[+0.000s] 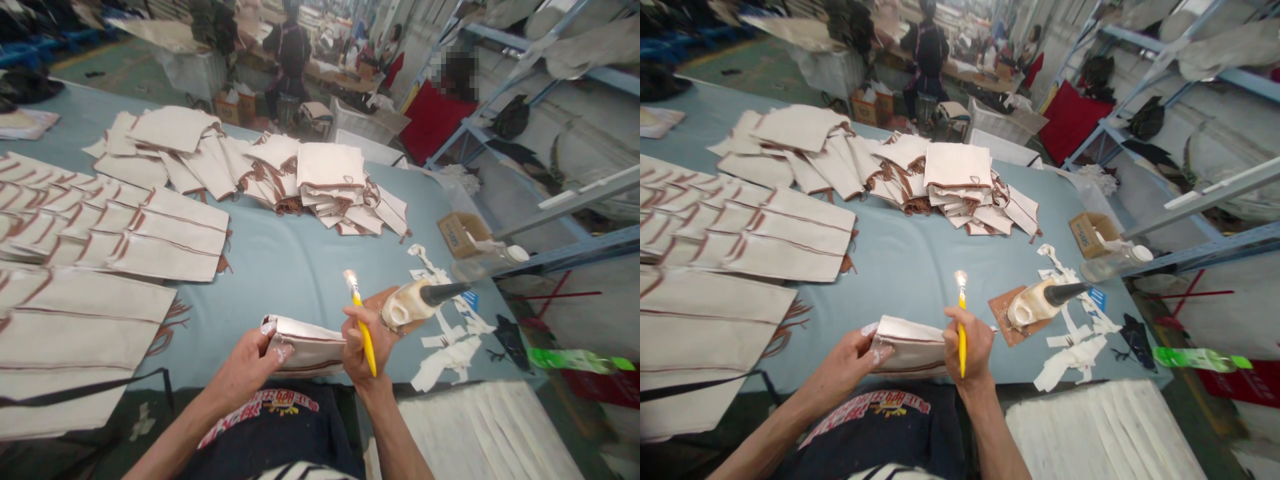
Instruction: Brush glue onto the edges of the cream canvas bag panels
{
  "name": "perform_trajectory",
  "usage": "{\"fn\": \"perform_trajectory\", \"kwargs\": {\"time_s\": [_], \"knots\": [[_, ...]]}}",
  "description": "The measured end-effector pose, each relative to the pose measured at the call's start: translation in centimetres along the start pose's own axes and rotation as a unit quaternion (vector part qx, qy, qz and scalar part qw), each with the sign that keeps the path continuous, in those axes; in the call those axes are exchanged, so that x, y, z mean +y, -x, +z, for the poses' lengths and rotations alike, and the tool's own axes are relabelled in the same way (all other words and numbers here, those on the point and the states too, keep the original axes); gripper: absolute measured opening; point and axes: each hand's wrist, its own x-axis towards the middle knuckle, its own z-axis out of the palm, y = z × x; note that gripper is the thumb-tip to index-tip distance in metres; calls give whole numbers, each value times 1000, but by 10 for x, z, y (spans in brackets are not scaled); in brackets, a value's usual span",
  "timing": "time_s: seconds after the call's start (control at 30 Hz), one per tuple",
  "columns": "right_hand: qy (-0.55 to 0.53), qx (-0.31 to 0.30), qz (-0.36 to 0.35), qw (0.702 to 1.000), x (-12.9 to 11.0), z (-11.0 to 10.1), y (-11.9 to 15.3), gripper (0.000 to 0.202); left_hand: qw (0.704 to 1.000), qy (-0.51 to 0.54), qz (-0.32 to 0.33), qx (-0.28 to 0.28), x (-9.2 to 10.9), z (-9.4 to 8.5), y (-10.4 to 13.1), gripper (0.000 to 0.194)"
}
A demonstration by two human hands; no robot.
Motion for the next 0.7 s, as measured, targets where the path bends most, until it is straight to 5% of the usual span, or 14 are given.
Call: {"fn": "perform_trajectory", "kwargs": {"time_s": [0.47, 0.7], "knots": [[23, 9, 24, 999, 0, 7, -12, 42, 976, 87, 36, 198, -9, 11, -2, 29], [16, 18, 56, 998, 2, 8, -13, 41, 989, 2, 55, 139, -8, 14, 2, 26]]}}
